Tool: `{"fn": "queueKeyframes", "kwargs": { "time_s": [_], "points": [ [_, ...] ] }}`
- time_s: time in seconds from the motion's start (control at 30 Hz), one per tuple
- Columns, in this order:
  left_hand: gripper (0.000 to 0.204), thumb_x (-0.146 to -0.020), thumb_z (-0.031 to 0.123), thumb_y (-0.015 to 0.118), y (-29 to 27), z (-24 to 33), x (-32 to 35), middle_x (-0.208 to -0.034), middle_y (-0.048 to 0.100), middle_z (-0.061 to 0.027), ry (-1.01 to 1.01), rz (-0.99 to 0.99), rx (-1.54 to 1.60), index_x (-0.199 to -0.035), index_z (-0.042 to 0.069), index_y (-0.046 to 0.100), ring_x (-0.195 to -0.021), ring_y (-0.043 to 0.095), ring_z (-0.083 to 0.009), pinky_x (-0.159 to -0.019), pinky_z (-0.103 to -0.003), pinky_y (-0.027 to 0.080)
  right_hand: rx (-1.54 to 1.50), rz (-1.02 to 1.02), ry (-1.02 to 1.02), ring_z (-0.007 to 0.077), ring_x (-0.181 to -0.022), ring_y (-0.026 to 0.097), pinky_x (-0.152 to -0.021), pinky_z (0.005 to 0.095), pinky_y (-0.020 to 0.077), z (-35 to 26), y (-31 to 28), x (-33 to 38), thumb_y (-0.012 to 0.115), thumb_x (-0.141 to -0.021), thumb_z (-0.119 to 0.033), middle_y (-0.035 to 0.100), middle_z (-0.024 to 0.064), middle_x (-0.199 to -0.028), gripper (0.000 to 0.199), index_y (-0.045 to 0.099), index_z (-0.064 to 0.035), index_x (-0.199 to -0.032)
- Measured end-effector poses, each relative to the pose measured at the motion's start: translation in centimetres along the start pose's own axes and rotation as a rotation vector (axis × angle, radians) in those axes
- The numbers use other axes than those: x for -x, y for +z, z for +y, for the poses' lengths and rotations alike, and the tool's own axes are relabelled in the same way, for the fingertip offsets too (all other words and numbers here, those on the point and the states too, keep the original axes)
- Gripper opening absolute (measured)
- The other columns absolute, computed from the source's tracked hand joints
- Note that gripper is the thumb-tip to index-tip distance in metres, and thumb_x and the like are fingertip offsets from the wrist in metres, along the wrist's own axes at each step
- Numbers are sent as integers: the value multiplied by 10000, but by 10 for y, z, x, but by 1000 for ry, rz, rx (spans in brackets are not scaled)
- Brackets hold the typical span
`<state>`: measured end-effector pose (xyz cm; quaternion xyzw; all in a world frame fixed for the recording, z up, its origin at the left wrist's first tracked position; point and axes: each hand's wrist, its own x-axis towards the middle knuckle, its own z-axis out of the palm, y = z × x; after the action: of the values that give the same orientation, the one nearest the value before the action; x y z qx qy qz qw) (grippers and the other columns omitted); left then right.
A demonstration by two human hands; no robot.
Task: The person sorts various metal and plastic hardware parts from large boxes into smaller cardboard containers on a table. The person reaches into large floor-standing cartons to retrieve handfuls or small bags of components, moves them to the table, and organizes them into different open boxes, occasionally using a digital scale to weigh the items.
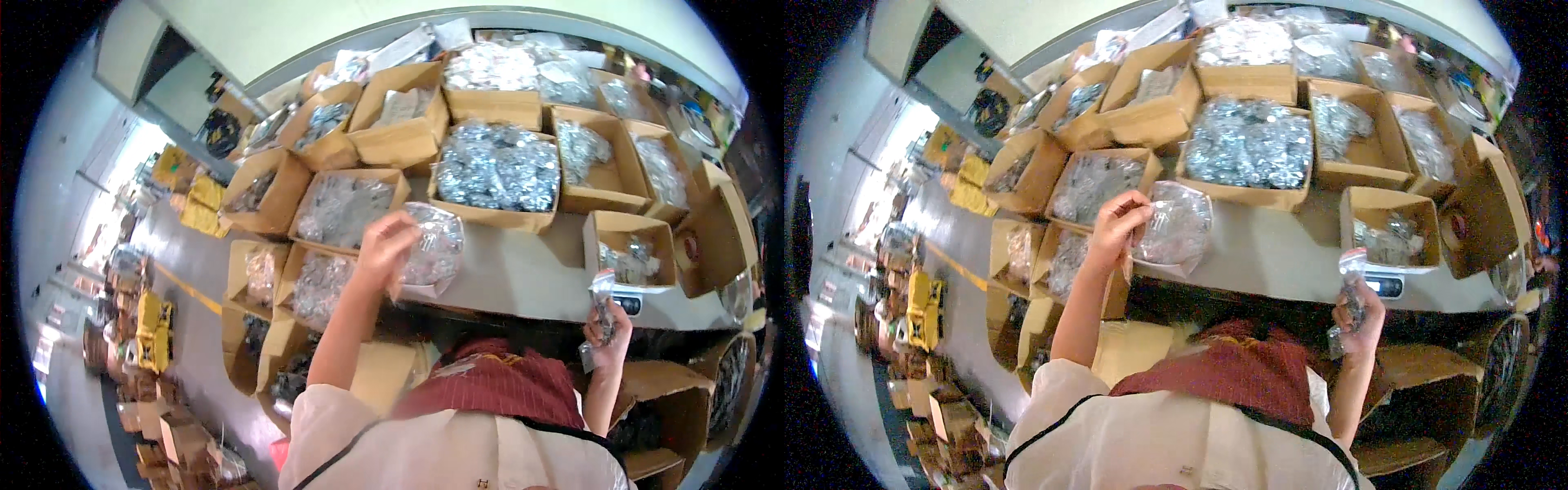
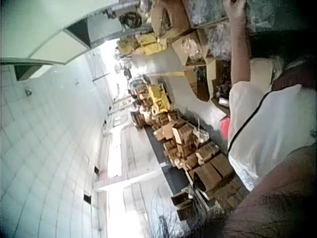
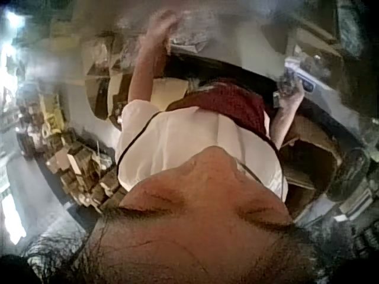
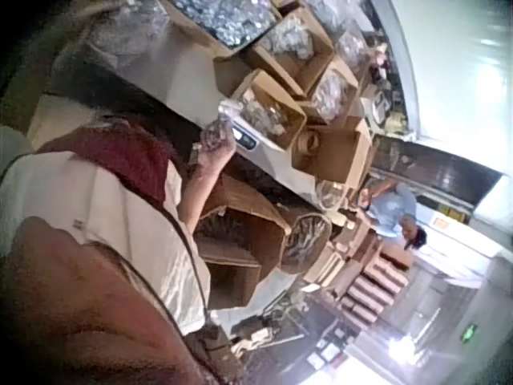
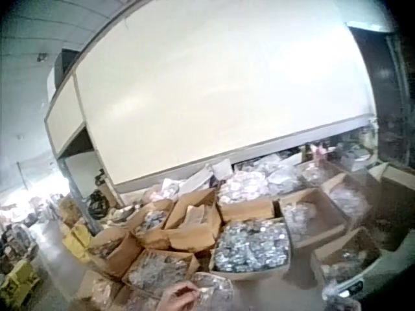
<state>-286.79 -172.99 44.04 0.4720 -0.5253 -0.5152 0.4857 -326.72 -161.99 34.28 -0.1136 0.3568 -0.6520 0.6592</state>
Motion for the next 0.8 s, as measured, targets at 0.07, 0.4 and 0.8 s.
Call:
{"fn": "queueKeyframes", "kwargs": {
  "time_s": [0.07, 0.4, 0.8],
  "points": [
    [64, -830, 94, 647, 24, -3, -13, -671, 529, 25, 53, -33, -82, -836, 46, 605, -528, 441, -51, -459, -213, 330, -13, 3, 3, 80, -367, 366, -317, 203, 280, -4, -2, 2, 558, -897, -253, 559, 42, -638, 226, 580, -36, -957],
    [100, -843, 111, 656, 158, -10, -53, -758, 527, 49, 19, -483, -78, -877, 68, 573, -701, 462, -33, -621, -192, 362, -61, 285, -182, 115, -440, 430, -359, 213, 295, -42, -25, -1, 609, -843, -247, 564, 56, -704, 184, 558, -87, -918],
    [168, -909, 164, 593, 346, -91, -120, -902, 624, -71, 497, -234, -47, -977, 10, 594, -812, 622, -151, -708, -269, 490, 1109, 388, -1176, 225, -1050, 531, -911, 352, 407, -115, -39, -100, 646, -807, -111, 594, 86, -1128, 288, 606, 2, -1069]
  ]
}}
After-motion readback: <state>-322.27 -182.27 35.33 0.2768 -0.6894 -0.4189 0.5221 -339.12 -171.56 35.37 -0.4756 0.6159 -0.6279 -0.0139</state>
